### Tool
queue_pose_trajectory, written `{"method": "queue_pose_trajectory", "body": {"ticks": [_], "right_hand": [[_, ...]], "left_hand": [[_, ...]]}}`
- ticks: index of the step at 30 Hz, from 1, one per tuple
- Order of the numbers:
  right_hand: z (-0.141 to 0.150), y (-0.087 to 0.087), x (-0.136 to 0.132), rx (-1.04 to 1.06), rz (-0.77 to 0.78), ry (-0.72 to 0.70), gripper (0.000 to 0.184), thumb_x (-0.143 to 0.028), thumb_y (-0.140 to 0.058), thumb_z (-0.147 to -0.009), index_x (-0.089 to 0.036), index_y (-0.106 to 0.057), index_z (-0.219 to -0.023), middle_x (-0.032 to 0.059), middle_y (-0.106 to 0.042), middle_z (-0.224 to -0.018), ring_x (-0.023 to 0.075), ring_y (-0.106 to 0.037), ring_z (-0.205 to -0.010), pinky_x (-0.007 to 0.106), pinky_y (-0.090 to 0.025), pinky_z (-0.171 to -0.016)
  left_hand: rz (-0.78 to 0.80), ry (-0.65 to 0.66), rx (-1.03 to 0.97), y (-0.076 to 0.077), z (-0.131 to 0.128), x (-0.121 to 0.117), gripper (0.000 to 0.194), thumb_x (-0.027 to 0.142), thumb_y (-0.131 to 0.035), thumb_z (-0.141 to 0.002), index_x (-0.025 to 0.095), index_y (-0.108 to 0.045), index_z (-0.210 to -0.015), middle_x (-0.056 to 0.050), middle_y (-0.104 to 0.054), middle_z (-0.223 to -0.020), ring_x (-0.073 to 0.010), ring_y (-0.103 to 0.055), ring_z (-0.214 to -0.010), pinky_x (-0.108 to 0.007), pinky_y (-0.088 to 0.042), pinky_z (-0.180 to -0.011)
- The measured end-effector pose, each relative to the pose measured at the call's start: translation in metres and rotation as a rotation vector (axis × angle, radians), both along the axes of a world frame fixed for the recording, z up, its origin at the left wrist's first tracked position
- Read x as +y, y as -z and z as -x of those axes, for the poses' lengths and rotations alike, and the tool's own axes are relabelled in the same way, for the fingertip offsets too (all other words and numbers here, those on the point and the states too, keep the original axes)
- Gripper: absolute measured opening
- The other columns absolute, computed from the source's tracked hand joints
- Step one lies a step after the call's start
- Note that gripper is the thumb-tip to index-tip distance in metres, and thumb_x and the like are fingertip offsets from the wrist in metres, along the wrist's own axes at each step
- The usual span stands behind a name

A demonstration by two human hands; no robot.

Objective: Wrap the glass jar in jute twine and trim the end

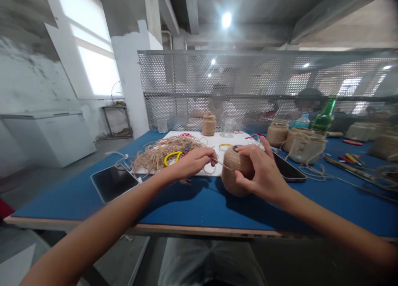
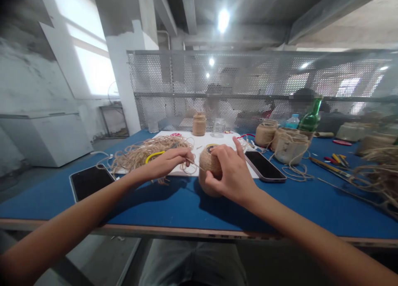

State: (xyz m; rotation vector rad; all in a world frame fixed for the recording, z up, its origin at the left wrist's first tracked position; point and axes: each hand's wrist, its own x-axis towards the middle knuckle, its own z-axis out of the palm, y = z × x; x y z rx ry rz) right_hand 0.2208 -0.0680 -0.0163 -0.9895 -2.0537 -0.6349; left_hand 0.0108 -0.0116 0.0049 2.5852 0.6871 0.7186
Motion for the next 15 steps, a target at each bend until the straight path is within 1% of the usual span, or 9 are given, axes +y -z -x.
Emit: {"method": "queue_pose_trajectory", "body": {"ticks": [3,6,8,10,12,15], "right_hand": [[-0.001,-0.001,0.000,-0.004,0.024,0.004,0.034,-0.025,-0.056,-0.067,-0.023,-0.040,-0.097,0.0054,-0.060,-0.095,0.0243,-0.058,-0.090,0.057,-0.013,-0.103],[-0.002,-0.002,-0.001,0.000,0.039,-0.003,0.035,-0.024,-0.057,-0.067,-0.023,-0.039,-0.097,0.0054,-0.061,-0.096,0.0241,-0.058,-0.091,0.057,-0.011,-0.103],[-0.003,-0.002,-0.001,0.008,0.056,-0.013,0.035,-0.024,-0.057,-0.067,-0.023,-0.039,-0.097,0.0048,-0.061,-0.097,0.0240,-0.058,-0.093,0.058,-0.007,-0.103],[-0.006,-0.002,-0.001,0.015,0.087,-0.024,0.035,-0.025,-0.057,-0.067,-0.024,-0.039,-0.097,0.0043,-0.061,-0.099,0.0241,-0.058,-0.096,0.059,-0.003,-0.103],[-0.009,-0.002,-0.001,0.013,0.128,-0.040,0.035,-0.026,-0.057,-0.069,-0.024,-0.038,-0.098,0.0044,-0.060,-0.102,0.0240,-0.056,-0.100,0.059,0.000,-0.103],[-0.016,-0.003,0.000,-0.002,0.183,-0.076,0.035,-0.026,-0.057,-0.070,-0.025,-0.037,-0.098,0.0052,-0.059,-0.106,0.0239,-0.055,-0.104,0.059,0.001,-0.102]], "left_hand": [[-0.001,-0.039,-0.103,0.000,0.000,0.000,0.020,0.015,-0.037,-0.077,0.015,-0.053,-0.065,-0.003,-0.048,-0.089,-0.0158,-0.045,-0.093,-0.031,-0.035,-0.091],[-0.005,-0.100,-0.158,-0.001,0.001,0.001,0.019,0.018,-0.042,-0.075,0.015,-0.056,-0.062,-0.003,-0.042,-0.093,-0.0165,-0.043,-0.096,-0.032,-0.033,-0.094],[0.021,-0.115,-0.149,-0.001,0.004,0.005,0.017,0.021,-0.045,-0.075,0.015,-0.055,-0.062,-0.003,-0.043,-0.092,-0.0161,-0.044,-0.093,-0.031,-0.035,-0.090],[0.073,-0.126,-0.102,-0.001,0.007,0.012,0.017,0.026,-0.049,-0.074,0.015,-0.054,-0.061,-0.002,-0.046,-0.087,-0.0158,-0.047,-0.087,-0.029,-0.038,-0.083],[0.163,-0.129,-0.058,-0.002,0.011,0.018,0.021,0.030,-0.052,-0.074,0.014,-0.052,-0.060,-0.001,-0.049,-0.076,-0.0145,-0.048,-0.076,-0.027,-0.039,-0.074],[0.303,-0.165,-0.048,-0.003,0.018,0.022,0.025,0.033,-0.050,-0.076,0.014,-0.050,-0.060,0.001,-0.048,-0.063,-0.0124,-0.045,-0.065,-0.026,-0.036,-0.065]]}}
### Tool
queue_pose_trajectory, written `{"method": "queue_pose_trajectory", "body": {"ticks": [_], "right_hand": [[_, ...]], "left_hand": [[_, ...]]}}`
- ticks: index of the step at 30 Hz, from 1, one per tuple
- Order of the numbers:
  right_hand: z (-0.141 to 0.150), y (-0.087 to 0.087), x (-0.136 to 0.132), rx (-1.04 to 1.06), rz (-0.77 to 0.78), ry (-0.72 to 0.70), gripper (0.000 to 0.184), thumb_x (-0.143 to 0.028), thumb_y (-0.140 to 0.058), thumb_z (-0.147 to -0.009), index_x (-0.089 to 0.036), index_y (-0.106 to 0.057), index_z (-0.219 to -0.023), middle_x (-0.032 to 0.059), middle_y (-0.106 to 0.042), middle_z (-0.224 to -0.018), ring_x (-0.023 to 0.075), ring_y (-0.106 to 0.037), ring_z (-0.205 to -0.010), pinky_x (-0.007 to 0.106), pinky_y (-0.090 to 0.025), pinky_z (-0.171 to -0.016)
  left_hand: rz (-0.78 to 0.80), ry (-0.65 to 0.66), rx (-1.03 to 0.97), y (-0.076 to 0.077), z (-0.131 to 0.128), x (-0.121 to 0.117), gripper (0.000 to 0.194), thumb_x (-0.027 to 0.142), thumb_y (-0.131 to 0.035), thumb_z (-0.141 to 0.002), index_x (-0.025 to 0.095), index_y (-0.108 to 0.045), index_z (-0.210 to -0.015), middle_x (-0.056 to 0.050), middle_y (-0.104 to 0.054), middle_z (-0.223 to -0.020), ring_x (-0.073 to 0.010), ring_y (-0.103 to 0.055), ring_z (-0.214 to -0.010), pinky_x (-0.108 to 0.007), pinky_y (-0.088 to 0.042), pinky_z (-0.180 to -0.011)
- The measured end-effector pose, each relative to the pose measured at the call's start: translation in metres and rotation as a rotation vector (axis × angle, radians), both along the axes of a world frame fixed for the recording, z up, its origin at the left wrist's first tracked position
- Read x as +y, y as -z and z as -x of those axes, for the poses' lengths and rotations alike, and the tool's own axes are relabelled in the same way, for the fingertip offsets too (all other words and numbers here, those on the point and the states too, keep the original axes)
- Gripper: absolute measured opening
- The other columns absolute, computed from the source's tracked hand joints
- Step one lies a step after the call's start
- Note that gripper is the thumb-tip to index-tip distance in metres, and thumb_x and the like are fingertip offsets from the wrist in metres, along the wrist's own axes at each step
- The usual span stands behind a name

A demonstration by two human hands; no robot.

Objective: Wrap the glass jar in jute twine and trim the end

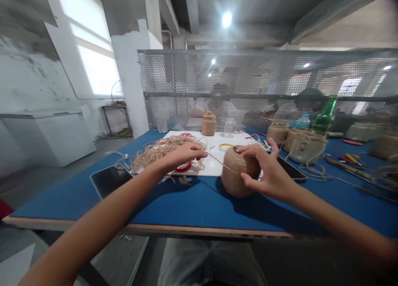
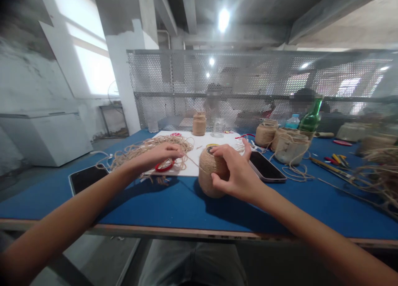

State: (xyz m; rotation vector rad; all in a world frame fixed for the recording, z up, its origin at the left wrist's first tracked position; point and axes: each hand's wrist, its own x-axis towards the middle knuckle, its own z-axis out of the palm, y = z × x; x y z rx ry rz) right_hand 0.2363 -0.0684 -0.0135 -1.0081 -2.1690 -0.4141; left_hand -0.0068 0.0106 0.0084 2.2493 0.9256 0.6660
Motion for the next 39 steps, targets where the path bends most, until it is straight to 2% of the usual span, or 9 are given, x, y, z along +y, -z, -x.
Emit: {"method": "queue_pose_trajectory", "body": {"ticks": [4,8,13,17,22,28,35,39], "right_hand": [[-0.007,0.000,0.003,-0.012,0.038,-0.051,0.036,-0.025,-0.057,-0.069,-0.025,-0.037,-0.099,0.0053,-0.057,-0.108,0.0236,-0.053,-0.106,0.059,0.001,-0.102],[-0.009,-0.001,0.004,-0.010,0.043,-0.070,0.037,-0.025,-0.057,-0.069,-0.025,-0.036,-0.100,0.0060,-0.057,-0.109,0.0238,-0.053,-0.107,0.060,0.001,-0.101],[-0.004,-0.005,0.000,-0.048,0.004,-0.034,0.035,-0.025,-0.056,-0.068,-0.025,-0.037,-0.098,0.0050,-0.057,-0.105,0.0238,-0.055,-0.103,0.059,0.001,-0.101],[0.006,-0.008,-0.006,-0.062,-0.069,0.028,0.039,-0.023,-0.053,-0.066,-0.023,-0.039,-0.102,0.0041,-0.059,-0.098,0.0242,-0.058,-0.094,0.058,0.000,-0.103],[0.014,-0.007,-0.010,-0.072,-0.109,0.063,0.044,-0.019,-0.052,-0.065,-0.022,-0.042,-0.108,0.0067,-0.058,-0.103,0.0261,-0.056,-0.098,0.056,-0.006,-0.104],[0.017,-0.004,-0.009,-0.066,-0.151,0.092,0.034,-0.026,-0.054,-0.068,-0.021,-0.043,-0.100,0.0083,-0.059,-0.100,0.0258,-0.057,-0.095,0.058,-0.007,-0.104],[0.028,-0.004,-0.010,-0.045,-0.189,0.139,0.031,-0.020,-0.052,-0.066,-0.020,-0.041,-0.094,0.0084,-0.059,-0.094,0.0262,-0.058,-0.089,0.056,-0.018,-0.102],[0.029,-0.004,-0.011,-0.046,-0.179,0.150,0.031,-0.017,-0.051,-0.065,-0.020,-0.039,-0.094,0.0071,-0.058,-0.092,0.0248,-0.058,-0.087,0.053,-0.019,-0.104]], "left_hand": [[0.146,0.007,-0.010,-0.005,0.006,-0.003,0.023,0.032,-0.051,-0.075,0.013,-0.052,-0.061,0.001,-0.049,-0.065,-0.0109,-0.044,-0.063,-0.024,-0.035,-0.062],[0.269,0.003,0.068,-0.008,0.009,-0.003,0.031,0.042,-0.054,-0.073,0.014,-0.052,-0.060,0.001,-0.048,-0.062,-0.0100,-0.044,-0.058,-0.022,-0.035,-0.056],[0.155,0.010,0.034,-0.005,0.008,0.000,0.036,0.041,-0.056,-0.073,0.015,-0.044,-0.053,0.005,-0.038,-0.051,-0.0076,-0.036,-0.050,-0.021,-0.029,-0.050],[0.139,0.023,-0.030,-0.005,0.006,-0.003,0.034,0.039,-0.053,-0.076,0.014,-0.045,-0.055,0.004,-0.040,-0.054,-0.0066,-0.034,-0.049,-0.021,-0.028,-0.049],[0.137,-0.010,-0.007,-0.007,0.004,-0.005,0.034,0.040,-0.055,-0.075,0.014,-0.047,-0.053,0.004,-0.040,-0.051,-0.0072,-0.035,-0.049,-0.021,-0.029,-0.048],[0.112,-0.028,0.041,-0.005,0.003,-0.003,0.034,0.040,-0.056,-0.074,0.014,-0.049,-0.054,0.003,-0.041,-0.049,-0.0073,-0.035,-0.047,-0.020,-0.028,-0.045],[0.093,-0.013,0.069,-0.001,0.004,0.002,0.036,0.044,-0.056,-0.073,0.014,-0.052,-0.055,0.003,-0.043,-0.050,-0.0074,-0.036,-0.047,-0.020,-0.027,-0.046],[0.050,-0.004,0.094,0.000,0.004,0.004,0.038,0.047,-0.055,-0.073,0.014,-0.050,-0.054,0.004,-0.042,-0.049,-0.0075,-0.035,-0.047,-0.021,-0.026,-0.047]]}}
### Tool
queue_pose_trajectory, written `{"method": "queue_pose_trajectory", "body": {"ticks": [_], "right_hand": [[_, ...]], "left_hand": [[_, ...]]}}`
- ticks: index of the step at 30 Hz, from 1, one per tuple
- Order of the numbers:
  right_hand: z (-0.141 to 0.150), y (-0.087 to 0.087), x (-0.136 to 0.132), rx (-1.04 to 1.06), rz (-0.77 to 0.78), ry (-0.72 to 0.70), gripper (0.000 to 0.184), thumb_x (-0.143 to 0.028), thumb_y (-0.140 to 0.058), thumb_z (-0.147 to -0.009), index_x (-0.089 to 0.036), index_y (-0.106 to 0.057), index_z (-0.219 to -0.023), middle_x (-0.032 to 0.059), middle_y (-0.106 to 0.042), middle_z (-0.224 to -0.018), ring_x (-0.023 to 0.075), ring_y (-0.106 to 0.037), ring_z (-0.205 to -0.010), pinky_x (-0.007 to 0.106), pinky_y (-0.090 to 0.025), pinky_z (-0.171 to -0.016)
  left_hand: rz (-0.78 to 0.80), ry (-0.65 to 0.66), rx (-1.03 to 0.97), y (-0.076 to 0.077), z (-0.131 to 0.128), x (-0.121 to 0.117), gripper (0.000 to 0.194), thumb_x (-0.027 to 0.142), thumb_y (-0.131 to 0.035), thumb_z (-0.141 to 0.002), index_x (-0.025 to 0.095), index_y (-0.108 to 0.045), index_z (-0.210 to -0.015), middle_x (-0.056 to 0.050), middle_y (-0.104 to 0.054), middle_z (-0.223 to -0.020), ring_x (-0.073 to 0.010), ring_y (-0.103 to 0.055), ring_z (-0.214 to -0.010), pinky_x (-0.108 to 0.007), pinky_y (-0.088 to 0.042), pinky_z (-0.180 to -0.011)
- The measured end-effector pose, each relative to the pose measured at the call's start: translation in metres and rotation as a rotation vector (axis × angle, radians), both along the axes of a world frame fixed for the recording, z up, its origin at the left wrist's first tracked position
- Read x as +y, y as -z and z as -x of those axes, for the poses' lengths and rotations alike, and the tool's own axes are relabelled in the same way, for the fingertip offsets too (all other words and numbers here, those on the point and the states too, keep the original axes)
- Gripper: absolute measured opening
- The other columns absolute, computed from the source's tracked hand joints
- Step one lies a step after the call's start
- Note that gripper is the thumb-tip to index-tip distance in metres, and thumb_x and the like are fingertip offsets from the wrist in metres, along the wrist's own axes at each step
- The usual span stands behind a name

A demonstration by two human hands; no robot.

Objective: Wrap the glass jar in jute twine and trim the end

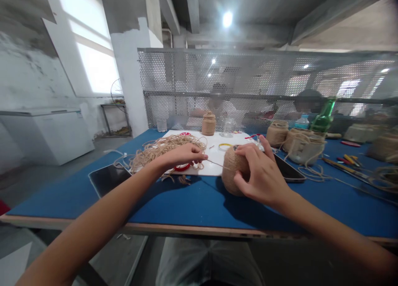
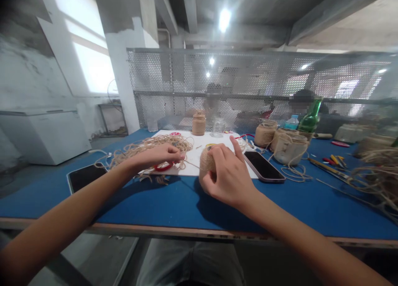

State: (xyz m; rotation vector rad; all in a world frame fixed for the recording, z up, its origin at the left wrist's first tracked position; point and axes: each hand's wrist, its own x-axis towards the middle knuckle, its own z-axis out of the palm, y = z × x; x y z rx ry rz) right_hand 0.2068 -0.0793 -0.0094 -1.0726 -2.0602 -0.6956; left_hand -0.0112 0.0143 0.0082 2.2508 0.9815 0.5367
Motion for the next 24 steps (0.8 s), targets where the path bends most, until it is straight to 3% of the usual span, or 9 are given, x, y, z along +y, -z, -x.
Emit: {"method": "queue_pose_trajectory", "body": {"ticks": [5,14,24], "right_hand": [[-0.006,-0.002,0.000,-0.021,0.038,-0.024,0.033,-0.018,-0.052,-0.066,-0.020,-0.040,-0.097,0.0068,-0.058,-0.093,0.0241,-0.057,-0.088,0.053,-0.016,-0.105],[-0.027,-0.009,0.008,-0.084,0.150,-0.217,0.044,-0.017,-0.053,-0.066,-0.022,-0.038,-0.107,0.0057,-0.057,-0.101,0.0237,-0.054,-0.099,0.055,-0.010,-0.106],[-0.013,-0.012,0.002,-0.062,0.097,-0.136,0.042,-0.024,-0.056,-0.068,-0.019,-0.040,-0.107,0.0061,-0.057,-0.100,0.0216,-0.054,-0.096,0.050,-0.010,-0.108]], "left_hand": [[-0.064,0.029,0.050,0.004,0.000,0.003,0.041,0.050,-0.052,-0.075,0.014,-0.047,-0.055,0.004,-0.040,-0.051,-0.0078,-0.035,-0.048,-0.021,-0.023,-0.047],[-0.413,0.099,0.056,0.007,-0.002,0.002,0.037,0.043,-0.043,-0.084,0.014,-0.046,-0.062,0.002,-0.045,-0.061,-0.0102,-0.042,-0.061,-0.021,-0.030,-0.056],[-0.489,0.104,0.075,0.008,-0.002,0.005,0.035,0.040,-0.043,-0.085,0.013,-0.049,-0.063,0.002,-0.049,-0.062,-0.0106,-0.045,-0.061,-0.021,-0.031,-0.057]]}}
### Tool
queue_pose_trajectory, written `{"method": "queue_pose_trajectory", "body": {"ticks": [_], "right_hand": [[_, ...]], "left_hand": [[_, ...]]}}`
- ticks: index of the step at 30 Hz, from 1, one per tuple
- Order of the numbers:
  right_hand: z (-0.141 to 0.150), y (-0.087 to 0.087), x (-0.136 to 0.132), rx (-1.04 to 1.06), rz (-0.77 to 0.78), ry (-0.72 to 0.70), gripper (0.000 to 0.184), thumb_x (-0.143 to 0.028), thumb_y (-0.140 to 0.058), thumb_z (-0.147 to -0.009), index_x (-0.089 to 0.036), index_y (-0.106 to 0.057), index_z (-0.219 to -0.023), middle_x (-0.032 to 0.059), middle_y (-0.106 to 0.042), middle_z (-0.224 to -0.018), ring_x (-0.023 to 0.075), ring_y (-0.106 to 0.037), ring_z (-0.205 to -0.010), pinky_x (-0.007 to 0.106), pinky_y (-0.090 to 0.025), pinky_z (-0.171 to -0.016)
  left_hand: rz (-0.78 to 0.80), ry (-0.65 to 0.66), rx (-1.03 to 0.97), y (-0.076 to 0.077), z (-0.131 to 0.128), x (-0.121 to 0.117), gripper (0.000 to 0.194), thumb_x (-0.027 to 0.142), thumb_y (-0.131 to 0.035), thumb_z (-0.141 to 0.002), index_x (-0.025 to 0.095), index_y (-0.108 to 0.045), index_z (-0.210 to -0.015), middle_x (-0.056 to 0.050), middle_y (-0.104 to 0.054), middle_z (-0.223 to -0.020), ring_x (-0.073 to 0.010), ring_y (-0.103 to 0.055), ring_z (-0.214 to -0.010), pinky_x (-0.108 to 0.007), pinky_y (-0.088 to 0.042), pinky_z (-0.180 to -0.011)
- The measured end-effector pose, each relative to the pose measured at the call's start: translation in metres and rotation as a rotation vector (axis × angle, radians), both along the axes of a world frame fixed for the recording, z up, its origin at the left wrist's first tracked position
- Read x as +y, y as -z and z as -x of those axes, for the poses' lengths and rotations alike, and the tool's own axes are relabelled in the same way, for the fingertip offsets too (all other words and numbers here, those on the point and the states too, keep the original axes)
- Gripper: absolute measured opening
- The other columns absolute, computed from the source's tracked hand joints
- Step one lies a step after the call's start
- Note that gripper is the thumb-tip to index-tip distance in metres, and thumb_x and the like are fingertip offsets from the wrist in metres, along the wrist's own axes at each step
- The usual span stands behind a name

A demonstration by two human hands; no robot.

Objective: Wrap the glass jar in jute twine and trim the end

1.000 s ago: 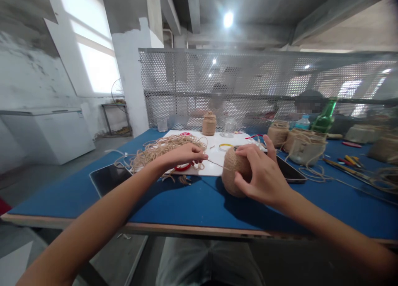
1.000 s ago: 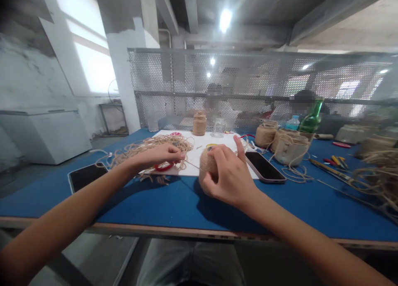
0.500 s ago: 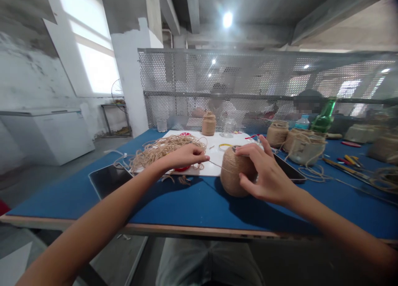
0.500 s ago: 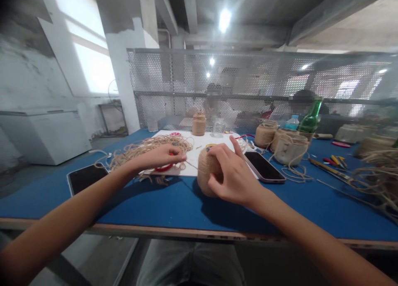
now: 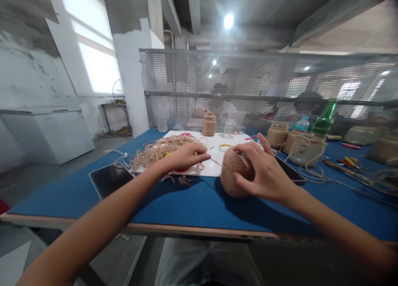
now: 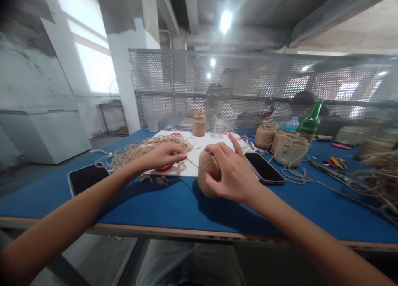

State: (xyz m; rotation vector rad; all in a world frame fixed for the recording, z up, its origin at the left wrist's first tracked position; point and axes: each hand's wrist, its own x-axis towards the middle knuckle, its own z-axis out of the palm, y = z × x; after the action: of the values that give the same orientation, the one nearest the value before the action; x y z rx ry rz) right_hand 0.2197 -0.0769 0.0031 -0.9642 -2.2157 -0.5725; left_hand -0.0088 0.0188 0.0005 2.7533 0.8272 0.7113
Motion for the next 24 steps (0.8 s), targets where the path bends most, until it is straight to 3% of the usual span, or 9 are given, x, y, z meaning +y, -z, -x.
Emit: {"method": "queue_pose_trajectory", "body": {"ticks": [11,18,21,24], "right_hand": [[0.0080,0.0091,0.0010,-0.005,-0.095,0.038,0.028,-0.017,-0.054,-0.066,-0.018,-0.043,-0.091,0.0057,-0.054,-0.087,0.0205,-0.053,-0.088,0.045,-0.022,-0.106],[0.0093,0.0045,-0.0009,-0.011,-0.080,0.136,0.053,-0.032,-0.053,-0.073,-0.010,-0.041,-0.120,0.0099,-0.056,-0.100,0.0236,-0.051,-0.101,0.045,-0.020,-0.108],[0.0088,0.0046,-0.0009,-0.022,-0.093,0.175,0.055,-0.038,-0.052,-0.075,-0.008,-0.043,-0.120,0.0135,-0.054,-0.111,0.0263,-0.046,-0.109,0.046,-0.019,-0.107],[0.0084,0.0055,-0.0001,-0.056,-0.087,0.205,0.049,-0.040,-0.052,-0.075,-0.009,-0.049,-0.113,0.0137,-0.055,-0.108,0.0265,-0.048,-0.106,0.044,-0.024,-0.106]], "left_hand": [[-0.032,-0.022,-0.050,-0.0015,-0.0014,-0.0008,0.036,0.039,-0.044,-0.085,0.014,-0.045,-0.059,0.002,-0.048,-0.059,-0.0097,-0.044,-0.059,-0.020,-0.030,-0.055],[-0.059,-0.056,-0.062,0.0027,-0.0042,-0.0004,0.037,0.040,-0.044,-0.085,0.014,-0.047,-0.059,0.002,-0.048,-0.058,-0.0097,-0.044,-0.059,-0.021,-0.030,-0.057],[-0.056,-0.046,-0.066,0.0039,-0.0051,-0.0016,0.037,0.040,-0.043,-0.085,0.014,-0.046,-0.059,0.003,-0.047,-0.058,-0.0093,-0.043,-0.058,-0.021,-0.029,-0.056],[-0.046,-0.047,-0.069,0.0042,-0.0057,-0.0034,0.037,0.040,-0.043,-0.085,0.014,-0.045,-0.059,0.003,-0.046,-0.057,-0.0093,-0.042,-0.058,-0.021,-0.029,-0.055]]}}
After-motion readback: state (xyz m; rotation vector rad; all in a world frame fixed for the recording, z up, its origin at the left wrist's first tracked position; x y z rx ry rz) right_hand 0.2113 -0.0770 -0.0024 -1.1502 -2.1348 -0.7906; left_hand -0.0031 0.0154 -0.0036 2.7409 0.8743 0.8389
